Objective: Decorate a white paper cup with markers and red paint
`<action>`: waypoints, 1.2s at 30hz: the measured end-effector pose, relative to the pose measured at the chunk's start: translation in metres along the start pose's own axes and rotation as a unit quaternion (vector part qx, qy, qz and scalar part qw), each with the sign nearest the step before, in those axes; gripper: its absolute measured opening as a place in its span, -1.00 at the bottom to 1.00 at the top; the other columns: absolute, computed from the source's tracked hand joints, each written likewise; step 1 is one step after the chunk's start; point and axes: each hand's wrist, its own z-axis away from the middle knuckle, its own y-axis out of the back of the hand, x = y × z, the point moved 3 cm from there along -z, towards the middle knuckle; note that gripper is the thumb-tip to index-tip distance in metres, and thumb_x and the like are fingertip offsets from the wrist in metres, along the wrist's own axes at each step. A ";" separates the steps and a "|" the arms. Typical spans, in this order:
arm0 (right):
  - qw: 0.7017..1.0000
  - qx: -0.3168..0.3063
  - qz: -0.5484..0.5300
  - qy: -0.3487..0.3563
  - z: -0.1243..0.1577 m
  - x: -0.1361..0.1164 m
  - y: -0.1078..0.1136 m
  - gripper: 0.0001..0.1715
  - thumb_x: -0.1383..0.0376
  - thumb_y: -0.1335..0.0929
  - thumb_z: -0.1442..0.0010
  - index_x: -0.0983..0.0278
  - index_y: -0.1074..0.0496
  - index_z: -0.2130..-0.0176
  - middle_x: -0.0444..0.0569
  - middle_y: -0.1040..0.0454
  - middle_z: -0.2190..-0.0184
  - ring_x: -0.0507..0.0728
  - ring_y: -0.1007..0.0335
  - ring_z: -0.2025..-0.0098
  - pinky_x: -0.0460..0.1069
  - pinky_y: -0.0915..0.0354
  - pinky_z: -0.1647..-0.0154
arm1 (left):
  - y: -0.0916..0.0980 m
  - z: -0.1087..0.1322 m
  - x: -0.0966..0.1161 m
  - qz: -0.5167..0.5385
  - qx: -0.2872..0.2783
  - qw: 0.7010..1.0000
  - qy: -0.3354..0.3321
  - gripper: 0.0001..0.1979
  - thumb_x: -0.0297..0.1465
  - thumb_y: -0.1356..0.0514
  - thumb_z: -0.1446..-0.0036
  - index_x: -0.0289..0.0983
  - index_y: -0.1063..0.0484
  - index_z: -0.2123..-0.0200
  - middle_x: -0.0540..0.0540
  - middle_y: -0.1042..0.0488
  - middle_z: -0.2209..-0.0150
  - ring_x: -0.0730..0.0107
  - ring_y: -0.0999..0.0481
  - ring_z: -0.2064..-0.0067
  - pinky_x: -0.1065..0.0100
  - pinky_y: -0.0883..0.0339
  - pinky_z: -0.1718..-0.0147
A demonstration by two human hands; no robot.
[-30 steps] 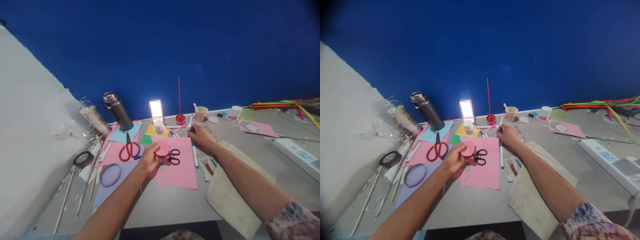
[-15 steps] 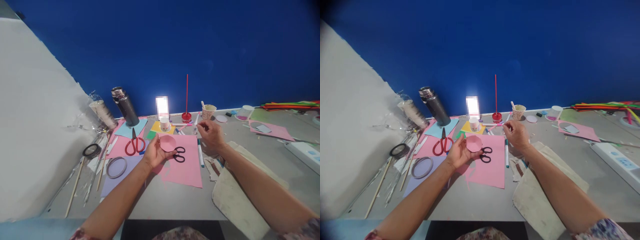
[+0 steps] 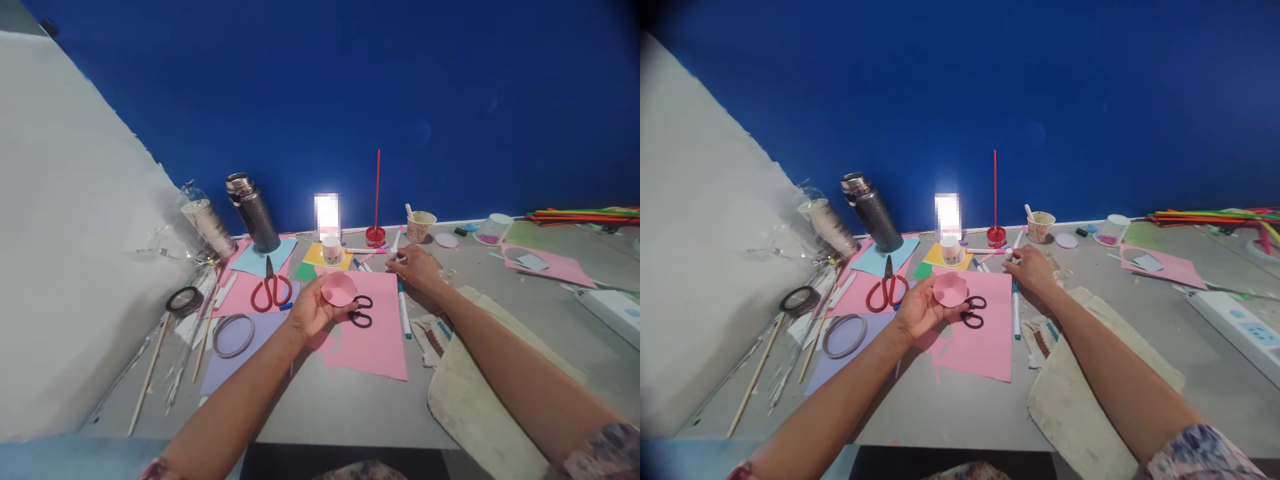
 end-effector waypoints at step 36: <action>0.986 -0.111 -0.122 0.026 0.078 -0.101 -0.004 -0.68 0.00 -0.37 -0.27 0.18 -0.51 0.31 -0.17 -0.47 0.55 0.07 -0.30 0.50 -0.03 -0.10 0.42 | -0.016 0.023 -0.019 -0.305 0.014 0.917 -0.258 -0.66 -0.24 -0.26 -0.35 -0.15 -0.63 -0.12 -0.10 -0.58 -0.20 0.13 -0.49 -0.24 0.22 -0.38 -0.22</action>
